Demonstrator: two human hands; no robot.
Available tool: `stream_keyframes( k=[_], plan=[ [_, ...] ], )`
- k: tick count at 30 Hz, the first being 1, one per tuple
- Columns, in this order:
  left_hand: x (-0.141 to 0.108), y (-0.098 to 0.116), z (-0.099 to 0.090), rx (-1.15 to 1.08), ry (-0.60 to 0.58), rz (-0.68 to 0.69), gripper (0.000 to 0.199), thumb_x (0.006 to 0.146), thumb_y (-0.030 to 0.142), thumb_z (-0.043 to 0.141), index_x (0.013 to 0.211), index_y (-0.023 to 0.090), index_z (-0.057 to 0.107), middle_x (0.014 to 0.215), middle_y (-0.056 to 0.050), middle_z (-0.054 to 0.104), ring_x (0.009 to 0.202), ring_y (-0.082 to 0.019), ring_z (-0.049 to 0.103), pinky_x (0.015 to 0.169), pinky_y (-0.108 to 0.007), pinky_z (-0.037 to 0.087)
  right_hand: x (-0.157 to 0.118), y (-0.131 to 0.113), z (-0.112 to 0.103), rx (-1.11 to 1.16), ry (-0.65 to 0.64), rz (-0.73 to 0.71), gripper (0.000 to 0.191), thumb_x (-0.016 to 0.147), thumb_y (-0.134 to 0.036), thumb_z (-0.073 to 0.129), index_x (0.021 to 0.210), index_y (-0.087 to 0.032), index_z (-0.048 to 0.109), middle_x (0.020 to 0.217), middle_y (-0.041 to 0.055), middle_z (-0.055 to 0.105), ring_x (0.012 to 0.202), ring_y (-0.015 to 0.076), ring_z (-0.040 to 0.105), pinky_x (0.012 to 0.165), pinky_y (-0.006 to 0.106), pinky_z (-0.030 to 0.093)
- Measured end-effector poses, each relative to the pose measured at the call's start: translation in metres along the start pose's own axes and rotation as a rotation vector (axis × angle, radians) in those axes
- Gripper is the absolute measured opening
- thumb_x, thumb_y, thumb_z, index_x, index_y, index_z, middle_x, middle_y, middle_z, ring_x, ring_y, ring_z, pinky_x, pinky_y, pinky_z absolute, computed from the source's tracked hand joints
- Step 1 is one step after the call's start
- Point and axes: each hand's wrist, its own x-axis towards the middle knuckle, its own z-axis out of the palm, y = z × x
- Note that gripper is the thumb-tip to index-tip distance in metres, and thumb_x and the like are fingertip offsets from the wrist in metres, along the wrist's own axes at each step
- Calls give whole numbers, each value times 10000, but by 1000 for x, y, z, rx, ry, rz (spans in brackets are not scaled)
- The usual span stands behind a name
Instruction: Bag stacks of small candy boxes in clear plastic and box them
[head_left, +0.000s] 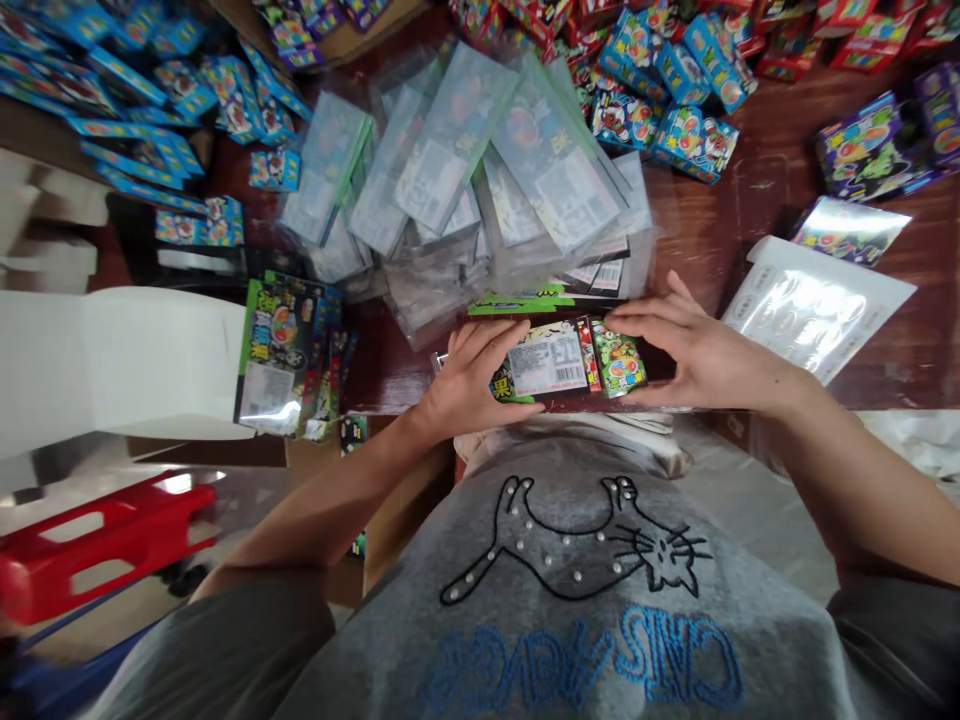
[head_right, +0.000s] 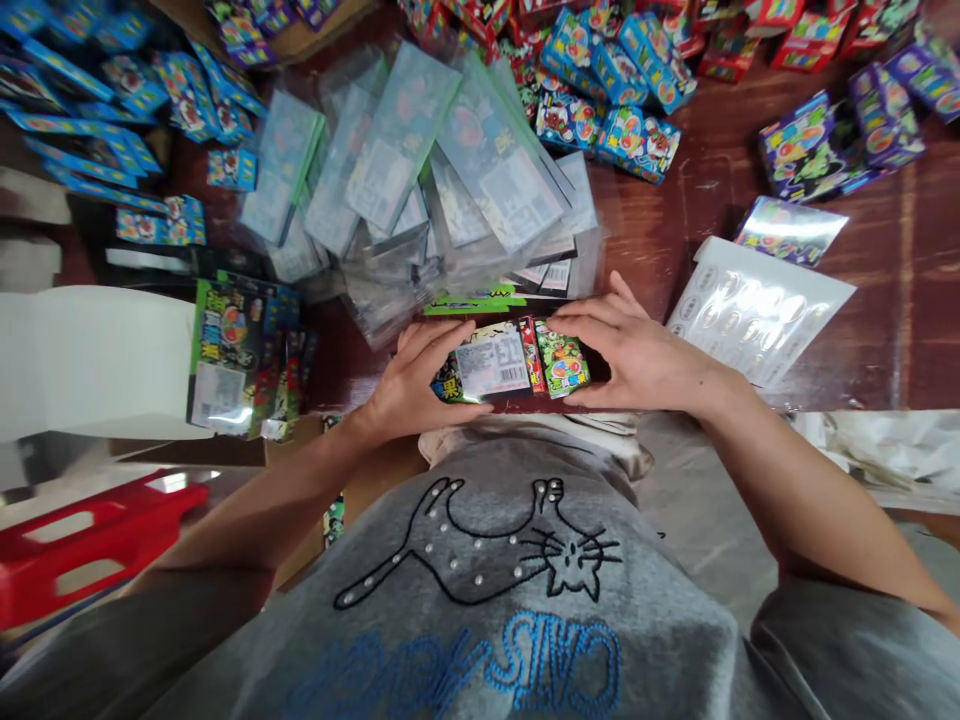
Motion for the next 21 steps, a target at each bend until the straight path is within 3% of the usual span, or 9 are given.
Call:
stream_keyframes(
  k=[8, 15, 18, 21],
  plan=[
    [4, 0, 1, 38, -28, -35, 936, 816, 557, 876, 1606, 226, 499, 1513, -169, 651, 1400, -386, 607, 1228, -582, 446, 16, -3, -3, -39, -37, -4, 761, 898, -535, 805, 1588, -289, 596, 1511, 130, 669, 1419, 399, 605, 1336, 785, 182],
    [6, -4, 3, 2, -5, 38, 913, 833, 534, 870, 1609, 209, 515, 1485, -161, 662, 1363, -370, 622, 1203, -530, 466, 21, 2, -1, -38, -24, -99, 799, 913, -509, 813, 1629, -279, 544, 1504, 128, 663, 1411, 381, 618, 1337, 767, 217],
    [7, -1, 3, 0, 15, -24, 917, 807, 497, 892, 1597, 207, 526, 1488, -162, 659, 1356, -378, 624, 1193, -530, 470, 16, 0, -13, -115, 101, -93, 804, 955, -521, 790, 1655, -267, 487, 1512, 147, 640, 1409, 368, 619, 1346, 728, 255],
    [8, 4, 1, -5, 50, -73, 939, 768, 466, 925, 1580, 201, 537, 1472, -167, 664, 1339, -384, 629, 1181, -531, 477, 13, -6, -19, -209, 272, 5, 845, 945, -523, 810, 1672, -276, 457, 1514, 169, 613, 1427, 399, 590, 1365, 718, 237]
  ],
)
